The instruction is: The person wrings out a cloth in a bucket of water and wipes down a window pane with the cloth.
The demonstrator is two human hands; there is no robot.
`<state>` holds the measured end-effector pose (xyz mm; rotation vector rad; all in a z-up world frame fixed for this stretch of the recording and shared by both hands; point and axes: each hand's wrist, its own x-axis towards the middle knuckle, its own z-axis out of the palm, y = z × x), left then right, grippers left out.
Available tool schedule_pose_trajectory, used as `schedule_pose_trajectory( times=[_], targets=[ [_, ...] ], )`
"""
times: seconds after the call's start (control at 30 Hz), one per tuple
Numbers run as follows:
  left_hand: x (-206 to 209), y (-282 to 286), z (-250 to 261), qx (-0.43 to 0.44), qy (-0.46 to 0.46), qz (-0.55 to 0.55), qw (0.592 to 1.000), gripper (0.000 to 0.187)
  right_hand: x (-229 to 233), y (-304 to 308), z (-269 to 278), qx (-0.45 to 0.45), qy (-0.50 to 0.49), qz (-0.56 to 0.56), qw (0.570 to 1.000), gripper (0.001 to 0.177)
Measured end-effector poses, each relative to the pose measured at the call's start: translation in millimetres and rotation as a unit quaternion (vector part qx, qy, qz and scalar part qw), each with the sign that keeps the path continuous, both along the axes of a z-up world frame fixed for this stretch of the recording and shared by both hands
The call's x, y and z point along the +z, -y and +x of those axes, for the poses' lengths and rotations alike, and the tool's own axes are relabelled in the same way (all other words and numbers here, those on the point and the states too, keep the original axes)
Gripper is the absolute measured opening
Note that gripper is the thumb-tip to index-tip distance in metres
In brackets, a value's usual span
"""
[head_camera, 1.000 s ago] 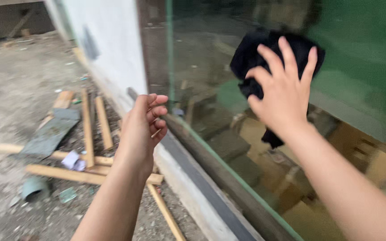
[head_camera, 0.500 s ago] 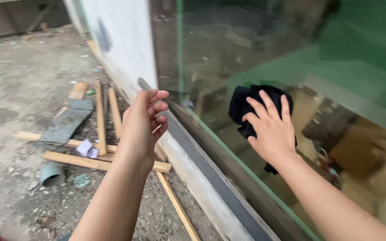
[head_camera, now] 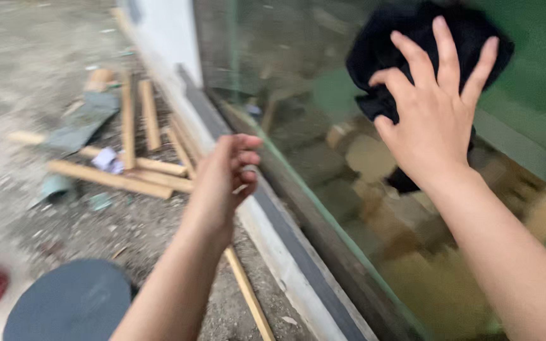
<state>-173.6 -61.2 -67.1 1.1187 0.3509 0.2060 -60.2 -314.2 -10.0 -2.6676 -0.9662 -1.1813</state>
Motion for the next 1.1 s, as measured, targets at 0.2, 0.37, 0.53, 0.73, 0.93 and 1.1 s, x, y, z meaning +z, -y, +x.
schedule_pose_trajectory(
  times=[0.2, 0.37, 0.53, 0.73, 0.93, 1.1],
  targets=[
    [15, -27, -61, 0.077, -0.009, -0.03, 0.997, 0.031, -22, -69, 5, -0.065, 0.006, -0.144, 0.988, 0.052],
    [22, -14, -82, 0.082, -0.006, -0.026, 0.996, 0.031, -62, -49, -35, -0.06, -0.063, -0.208, 0.974, 0.041],
    [29, 24, -65, 0.048, 0.0, -0.024, 0.999, 0.029, -60, 5, -95, -0.085, -0.2, -0.185, 0.958, 0.051],
    [33, 78, -20, -0.08, 0.031, -0.012, 0.996, 0.032, -26, 38, -110, -0.032, -0.179, -0.024, 0.983, 0.053],
    [-15, 138, 2, -0.152, 0.036, 0.002, 0.988, 0.054, -31, 44, -105, 0.068, -0.16, 0.171, 0.97, 0.053],
    [-29, 181, -10, -0.319, 0.005, -0.153, 0.935, 0.088, -41, 73, -112, 0.099, -0.482, 0.526, 0.694, 0.049]
  ],
)
